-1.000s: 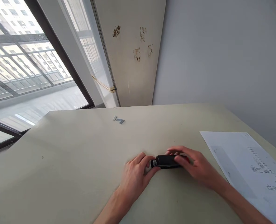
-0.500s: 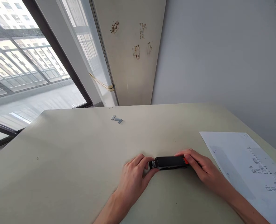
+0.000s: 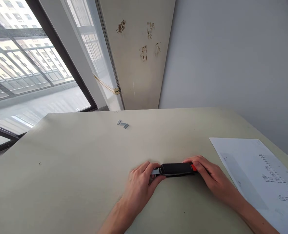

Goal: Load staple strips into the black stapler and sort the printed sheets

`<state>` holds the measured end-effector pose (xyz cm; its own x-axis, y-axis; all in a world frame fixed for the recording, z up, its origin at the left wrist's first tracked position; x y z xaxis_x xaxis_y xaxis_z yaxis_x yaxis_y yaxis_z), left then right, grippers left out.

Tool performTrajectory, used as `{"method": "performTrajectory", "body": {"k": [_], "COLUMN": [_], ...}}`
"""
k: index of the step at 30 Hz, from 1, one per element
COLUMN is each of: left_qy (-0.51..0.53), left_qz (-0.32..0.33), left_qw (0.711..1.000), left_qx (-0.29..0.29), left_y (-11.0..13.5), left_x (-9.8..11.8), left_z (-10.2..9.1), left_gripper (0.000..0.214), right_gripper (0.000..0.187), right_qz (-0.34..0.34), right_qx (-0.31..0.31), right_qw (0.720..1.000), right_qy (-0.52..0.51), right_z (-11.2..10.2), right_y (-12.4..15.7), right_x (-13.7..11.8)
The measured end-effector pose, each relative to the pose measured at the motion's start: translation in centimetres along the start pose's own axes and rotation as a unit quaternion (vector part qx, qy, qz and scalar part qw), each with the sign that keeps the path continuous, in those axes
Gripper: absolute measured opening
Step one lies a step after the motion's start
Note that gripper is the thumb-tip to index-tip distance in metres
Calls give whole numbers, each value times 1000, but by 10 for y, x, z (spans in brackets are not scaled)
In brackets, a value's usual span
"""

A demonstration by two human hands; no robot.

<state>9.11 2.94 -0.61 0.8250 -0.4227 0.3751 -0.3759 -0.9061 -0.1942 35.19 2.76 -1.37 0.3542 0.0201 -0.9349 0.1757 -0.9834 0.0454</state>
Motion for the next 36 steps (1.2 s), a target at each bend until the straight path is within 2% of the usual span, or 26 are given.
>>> {"method": "performTrajectory", "body": {"k": [7,10,12,17,23,27,30,32,36], "left_qy": [27,48,57,75,91,136,182,239,396], "left_qz": [5,3,1,-4,-20,-47,-73,-94,-119], "left_qw": [999,998,997,996,994,984,968,947,873], "left_qx": [-25,-43,-43,-49,-64,-108,-155,-194,-260], "left_y": [0,1,2,1,1,1,3,6,10], "left_x": [-4,-7,-8,-7,-6,1,10,16,28], "left_z": [-5,-7,-9,-12,-11,-14,-16,-15,-7], "left_gripper": [23,21,20,21,23,26,30,32,47], "right_gripper": [43,33,34,23,26,35,44,47,44], "right_qz": [-6,-36,-55,-57,-47,13,54,74,106], "right_qx": [-9,-30,-38,-33,-36,-42,-9,19,39], "right_qw": [1000,999,997,996,998,997,992,991,991], "right_qy": [-4,6,32,65,18,-69,-111,-108,-70], "right_z": [-2,0,2,9,8,7,7,5,0], "right_y": [0,1,2,-1,-3,-1,0,-2,-15], "right_x": [1,-2,-5,-12,-12,-18,-29,-37,-53]}}
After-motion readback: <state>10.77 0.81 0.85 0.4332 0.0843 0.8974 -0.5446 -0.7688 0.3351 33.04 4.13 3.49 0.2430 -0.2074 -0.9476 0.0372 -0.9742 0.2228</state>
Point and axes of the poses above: each hand's wrist, its own y-axis away from the middle knuckle, its own z-axis out of the palm, x = y × z, the point moved 4 cm from there along -y, towards the middle knuckle, and after that the axes turned 14 degrees about -y, right-handed, at the moved point
